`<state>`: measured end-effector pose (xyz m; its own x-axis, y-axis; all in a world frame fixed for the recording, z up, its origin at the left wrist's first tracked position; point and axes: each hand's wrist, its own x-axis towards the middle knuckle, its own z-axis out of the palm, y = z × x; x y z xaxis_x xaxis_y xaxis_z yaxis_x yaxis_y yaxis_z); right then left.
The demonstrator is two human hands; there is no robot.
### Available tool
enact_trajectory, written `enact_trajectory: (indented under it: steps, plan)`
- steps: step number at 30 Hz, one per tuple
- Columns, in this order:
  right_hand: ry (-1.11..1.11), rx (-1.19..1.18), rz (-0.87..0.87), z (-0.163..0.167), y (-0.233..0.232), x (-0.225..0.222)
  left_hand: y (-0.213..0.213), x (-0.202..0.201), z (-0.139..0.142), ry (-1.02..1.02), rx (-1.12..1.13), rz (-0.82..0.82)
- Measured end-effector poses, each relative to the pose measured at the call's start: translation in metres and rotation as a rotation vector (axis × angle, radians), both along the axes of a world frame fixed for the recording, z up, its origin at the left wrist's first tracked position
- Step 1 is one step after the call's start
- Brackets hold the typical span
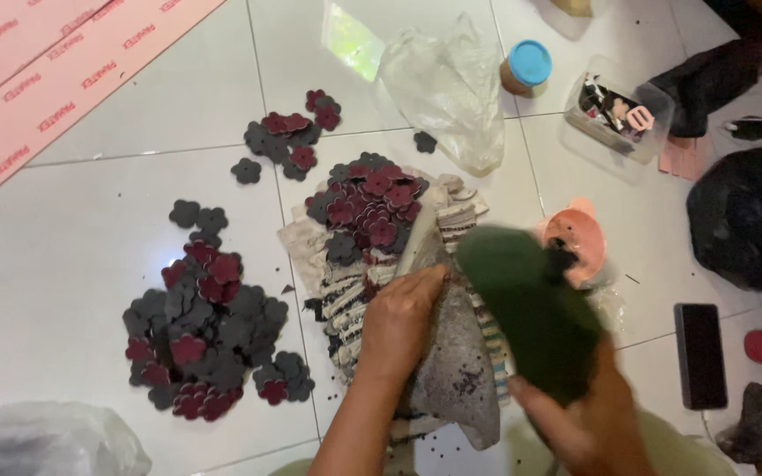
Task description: The person sits on the floor and uses a metal punch tool to pierce holes in the centers of flower-shaped felt pieces, working one piece at a time on a cloth-covered board. Pierced pieces are set aside in piles while unpierced pieces are picked up from the surrounding piles and from a plastic bag.
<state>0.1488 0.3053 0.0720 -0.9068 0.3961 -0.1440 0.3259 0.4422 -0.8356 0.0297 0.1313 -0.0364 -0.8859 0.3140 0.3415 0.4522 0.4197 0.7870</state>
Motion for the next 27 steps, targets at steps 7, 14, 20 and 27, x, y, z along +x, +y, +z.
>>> enact_trajectory:
  steps: [7,14,20,27]
  plan:
    - [0.484,0.481,-0.067,0.027,0.011,-0.010,-0.001,-0.001,0.005,-0.021,-0.022,-0.009]
    - [-0.008,0.055,0.026,-0.017,0.000,-0.010,-0.004,-0.005,0.015,-0.096,-0.083,-0.013]
    - [-0.472,0.410,-0.149,-0.064,0.015,-0.024,-0.009,-0.012,0.016,-0.344,0.201,0.127]
    - [-0.941,0.754,0.166,-0.039,0.023,-0.035,-0.015,-0.012,0.012,-0.687,0.603,0.115]
